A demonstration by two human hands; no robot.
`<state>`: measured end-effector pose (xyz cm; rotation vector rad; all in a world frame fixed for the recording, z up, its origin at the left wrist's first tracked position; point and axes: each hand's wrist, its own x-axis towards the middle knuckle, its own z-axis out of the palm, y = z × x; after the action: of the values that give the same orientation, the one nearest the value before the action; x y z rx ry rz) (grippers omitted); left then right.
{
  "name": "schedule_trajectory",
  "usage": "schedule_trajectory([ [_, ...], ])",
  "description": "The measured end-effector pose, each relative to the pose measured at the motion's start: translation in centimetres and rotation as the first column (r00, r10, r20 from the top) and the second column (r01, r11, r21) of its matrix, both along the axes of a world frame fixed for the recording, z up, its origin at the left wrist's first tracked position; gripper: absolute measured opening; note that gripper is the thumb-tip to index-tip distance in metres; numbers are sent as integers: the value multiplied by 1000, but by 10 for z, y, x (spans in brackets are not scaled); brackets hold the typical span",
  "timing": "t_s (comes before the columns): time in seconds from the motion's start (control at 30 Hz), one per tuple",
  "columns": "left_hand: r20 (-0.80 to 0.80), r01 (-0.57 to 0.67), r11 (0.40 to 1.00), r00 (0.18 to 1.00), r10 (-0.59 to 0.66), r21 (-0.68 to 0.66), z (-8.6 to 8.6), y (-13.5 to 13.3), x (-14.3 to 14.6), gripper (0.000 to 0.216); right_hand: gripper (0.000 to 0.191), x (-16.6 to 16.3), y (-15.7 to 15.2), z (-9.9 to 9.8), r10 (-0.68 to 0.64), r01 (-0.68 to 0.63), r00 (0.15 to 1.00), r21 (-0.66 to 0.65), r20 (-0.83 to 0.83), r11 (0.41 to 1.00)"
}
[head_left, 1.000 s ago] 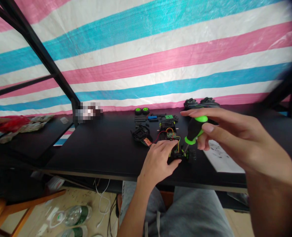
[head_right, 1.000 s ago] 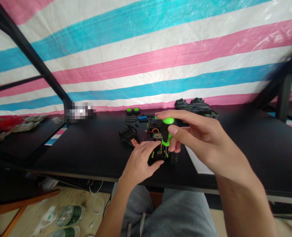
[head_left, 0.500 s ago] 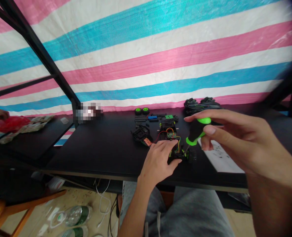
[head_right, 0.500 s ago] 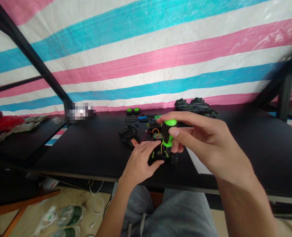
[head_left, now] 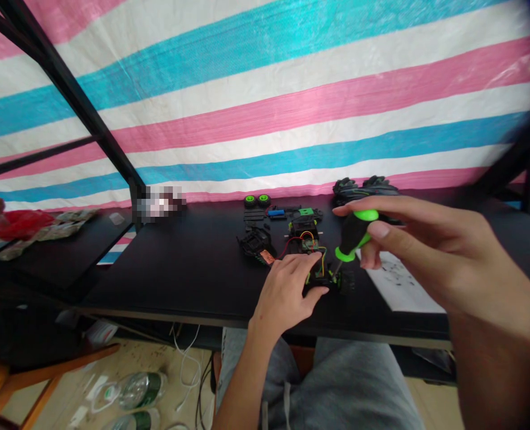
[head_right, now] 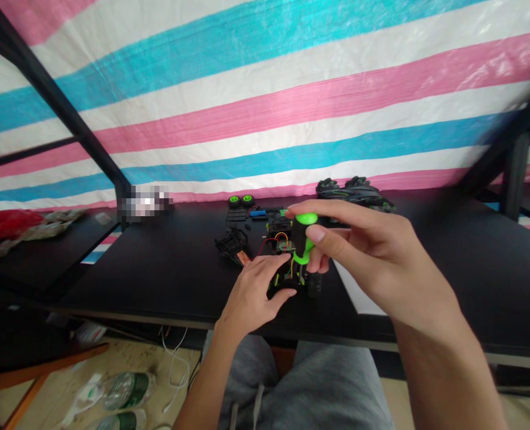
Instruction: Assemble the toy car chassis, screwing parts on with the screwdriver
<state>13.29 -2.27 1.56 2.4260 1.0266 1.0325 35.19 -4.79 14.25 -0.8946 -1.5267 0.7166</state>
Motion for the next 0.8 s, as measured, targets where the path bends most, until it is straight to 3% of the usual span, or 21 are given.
schedule_trajectory([
  [0.43, 8, -4, 1000, 1000, 4, -8, 0, 1, 0, 64, 24, 0, 0, -1, 13, -14, 999, 28, 45, 1000],
  [0.8, 26, 23, 1000, 999, -23, 0, 2, 2, -1, 73, 28, -3, 5, -6, 65, -65, 998, 10, -20, 998],
])
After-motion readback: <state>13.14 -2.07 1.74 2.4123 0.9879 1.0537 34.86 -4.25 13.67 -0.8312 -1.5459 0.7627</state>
